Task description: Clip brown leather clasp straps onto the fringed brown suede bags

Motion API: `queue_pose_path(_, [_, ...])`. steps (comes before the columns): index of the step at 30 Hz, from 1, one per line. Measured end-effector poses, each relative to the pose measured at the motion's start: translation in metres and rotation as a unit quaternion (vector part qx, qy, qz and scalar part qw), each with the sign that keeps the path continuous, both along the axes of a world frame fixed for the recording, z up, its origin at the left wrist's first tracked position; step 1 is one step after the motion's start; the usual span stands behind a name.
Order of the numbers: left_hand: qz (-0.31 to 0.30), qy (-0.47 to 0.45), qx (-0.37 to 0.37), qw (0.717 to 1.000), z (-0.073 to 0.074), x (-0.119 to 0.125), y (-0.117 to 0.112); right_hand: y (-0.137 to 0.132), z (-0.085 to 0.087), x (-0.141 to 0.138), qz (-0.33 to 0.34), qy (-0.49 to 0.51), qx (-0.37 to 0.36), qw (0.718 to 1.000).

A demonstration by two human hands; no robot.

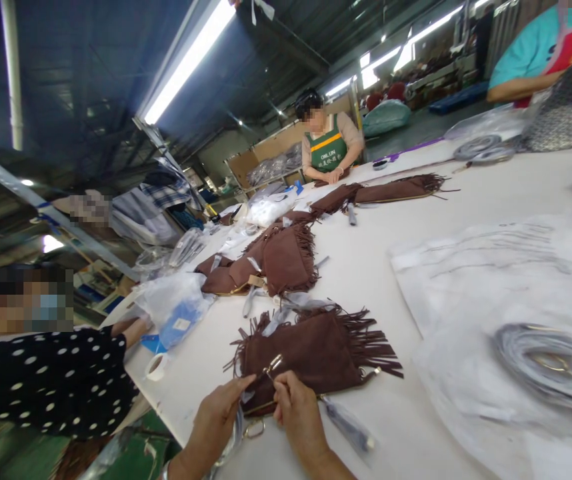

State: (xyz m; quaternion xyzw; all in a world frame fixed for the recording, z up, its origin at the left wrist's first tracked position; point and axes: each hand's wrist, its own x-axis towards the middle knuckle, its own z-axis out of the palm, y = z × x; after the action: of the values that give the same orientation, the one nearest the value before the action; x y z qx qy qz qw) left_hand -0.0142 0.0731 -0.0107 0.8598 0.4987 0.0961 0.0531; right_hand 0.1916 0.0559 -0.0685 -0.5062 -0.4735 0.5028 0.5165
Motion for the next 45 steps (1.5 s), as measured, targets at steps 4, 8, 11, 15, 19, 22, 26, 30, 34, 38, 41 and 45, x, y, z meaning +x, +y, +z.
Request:
queue_pose_path(4, [-0.017,0.056,0.056,0.997,-0.008,-0.003,-0.004,0.000,0.001,0.001,0.009,-0.006,0.000,1.000])
queue_pose_path(8, [-0.046,0.066,0.106,0.991,-0.013,0.005,-0.009,0.000,-0.001,0.002,0.013,-0.007,0.017,1.000])
queue_pose_path(11, [-0.060,0.038,0.066,0.995,-0.008,0.019,-0.014,0.000,-0.003,0.001,0.014,-0.008,0.021,1.000])
queue_pose_path(15, [0.019,-0.092,-0.081,0.992,0.014,0.043,-0.010,-0.001,-0.002,0.001,0.009,-0.007,0.016,1.000])
queue_pose_path(19, [0.075,-0.125,-0.163,0.976,0.025,0.060,0.002,-0.001,0.000,0.002,0.009,-0.011,0.003,1.000])
queue_pose_path(22, [0.082,-0.107,-0.150,0.980,0.019,0.063,0.007,0.000,-0.002,0.002,0.015,-0.008,-0.003,1.000])
queue_pose_path(26, [0.100,-0.088,-0.113,0.985,0.008,0.061,0.007,0.001,-0.007,0.001,0.018,-0.017,0.007,1.000])
queue_pose_path(30, [0.089,-0.075,-0.066,0.991,0.005,0.059,0.004,0.002,-0.008,0.001,0.028,-0.030,0.015,0.999])
queue_pose_path(34, [0.082,-0.068,-0.030,0.994,0.003,0.053,0.003,0.002,-0.008,0.001,0.033,-0.033,0.021,0.999])
queue_pose_path(38, [0.076,-0.066,-0.008,0.995,0.000,0.049,0.004,0.003,-0.009,0.002,0.028,-0.042,0.026,0.998])
queue_pose_path(41, [0.061,-0.057,0.008,0.996,-0.002,0.050,0.002,0.002,-0.008,0.002,0.027,-0.044,0.026,0.998])
queue_pose_path(45, [0.040,-0.055,0.000,0.998,0.002,0.058,-0.004,0.002,-0.008,0.004,0.028,-0.033,0.028,0.999])
